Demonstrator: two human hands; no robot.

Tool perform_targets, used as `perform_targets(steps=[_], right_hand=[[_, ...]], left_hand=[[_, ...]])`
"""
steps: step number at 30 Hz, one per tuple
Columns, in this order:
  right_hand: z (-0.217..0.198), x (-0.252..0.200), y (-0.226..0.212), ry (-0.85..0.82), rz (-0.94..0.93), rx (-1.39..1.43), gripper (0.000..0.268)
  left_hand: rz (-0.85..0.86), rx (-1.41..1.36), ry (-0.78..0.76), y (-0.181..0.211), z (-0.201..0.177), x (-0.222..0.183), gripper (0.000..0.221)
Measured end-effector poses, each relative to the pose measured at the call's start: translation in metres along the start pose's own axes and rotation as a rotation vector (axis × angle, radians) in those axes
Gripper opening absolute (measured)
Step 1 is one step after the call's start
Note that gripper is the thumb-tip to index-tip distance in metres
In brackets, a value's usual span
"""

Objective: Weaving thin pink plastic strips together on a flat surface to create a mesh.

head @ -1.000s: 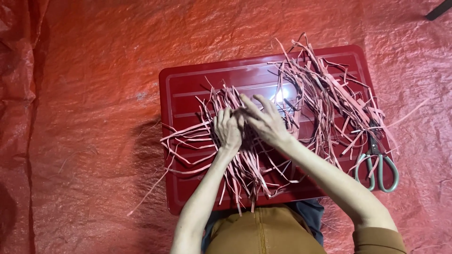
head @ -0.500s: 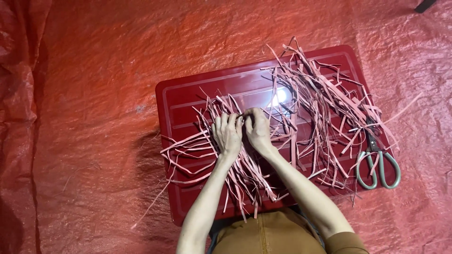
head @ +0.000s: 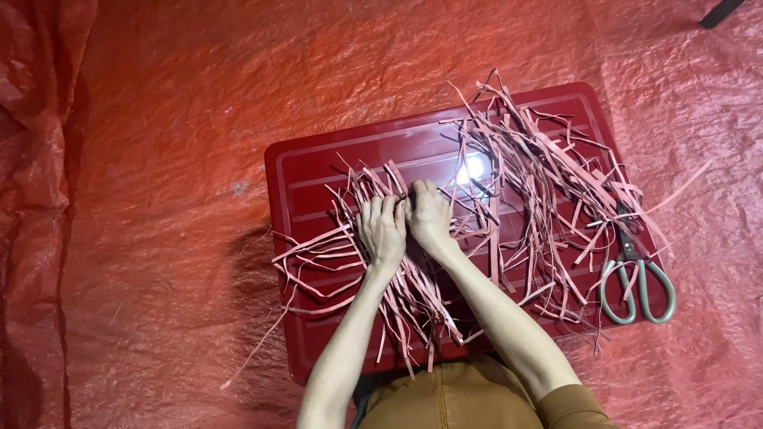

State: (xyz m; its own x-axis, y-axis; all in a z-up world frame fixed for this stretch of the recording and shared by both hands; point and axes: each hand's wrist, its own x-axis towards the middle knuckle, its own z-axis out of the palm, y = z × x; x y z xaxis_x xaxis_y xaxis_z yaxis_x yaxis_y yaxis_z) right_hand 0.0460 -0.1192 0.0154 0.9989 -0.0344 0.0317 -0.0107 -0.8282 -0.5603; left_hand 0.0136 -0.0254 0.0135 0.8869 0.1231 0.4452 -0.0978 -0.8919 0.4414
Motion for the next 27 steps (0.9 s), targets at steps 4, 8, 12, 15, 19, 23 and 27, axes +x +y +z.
perform_targets(steps=[4,8,12,15,19,23,27], right_hand=[[-0.006,-0.001,-0.006,-0.029,0.027,-0.027,0.023],[-0.011,-0.004,-0.014,-0.086,0.012,-0.073,0.020],[0.013,0.004,0.005,0.020,-0.017,-0.093,0.016],[0.009,0.001,0.003,0.079,-0.064,-0.071,0.016],[0.000,-0.005,-0.004,0.085,-0.086,-0.013,0.023],[-0.003,-0.008,-0.009,0.019,-0.047,-0.024,0.020],[-0.016,-0.013,-0.015,0.166,-0.097,0.151,0.010]], left_hand=[[0.005,-0.023,0.011,-0.002,0.004,0.001,0.018],[0.013,-0.012,0.011,-0.001,0.000,0.000,0.019],[0.012,-0.064,0.027,-0.006,0.009,-0.002,0.017],[0.009,-0.063,0.038,-0.008,0.009,-0.002,0.019],[0.002,-0.073,0.036,-0.008,0.011,-0.004,0.019],[-0.008,-0.080,0.008,-0.007,0.012,-0.004,0.017],[-0.012,-0.059,0.012,-0.011,0.016,-0.004,0.017]])
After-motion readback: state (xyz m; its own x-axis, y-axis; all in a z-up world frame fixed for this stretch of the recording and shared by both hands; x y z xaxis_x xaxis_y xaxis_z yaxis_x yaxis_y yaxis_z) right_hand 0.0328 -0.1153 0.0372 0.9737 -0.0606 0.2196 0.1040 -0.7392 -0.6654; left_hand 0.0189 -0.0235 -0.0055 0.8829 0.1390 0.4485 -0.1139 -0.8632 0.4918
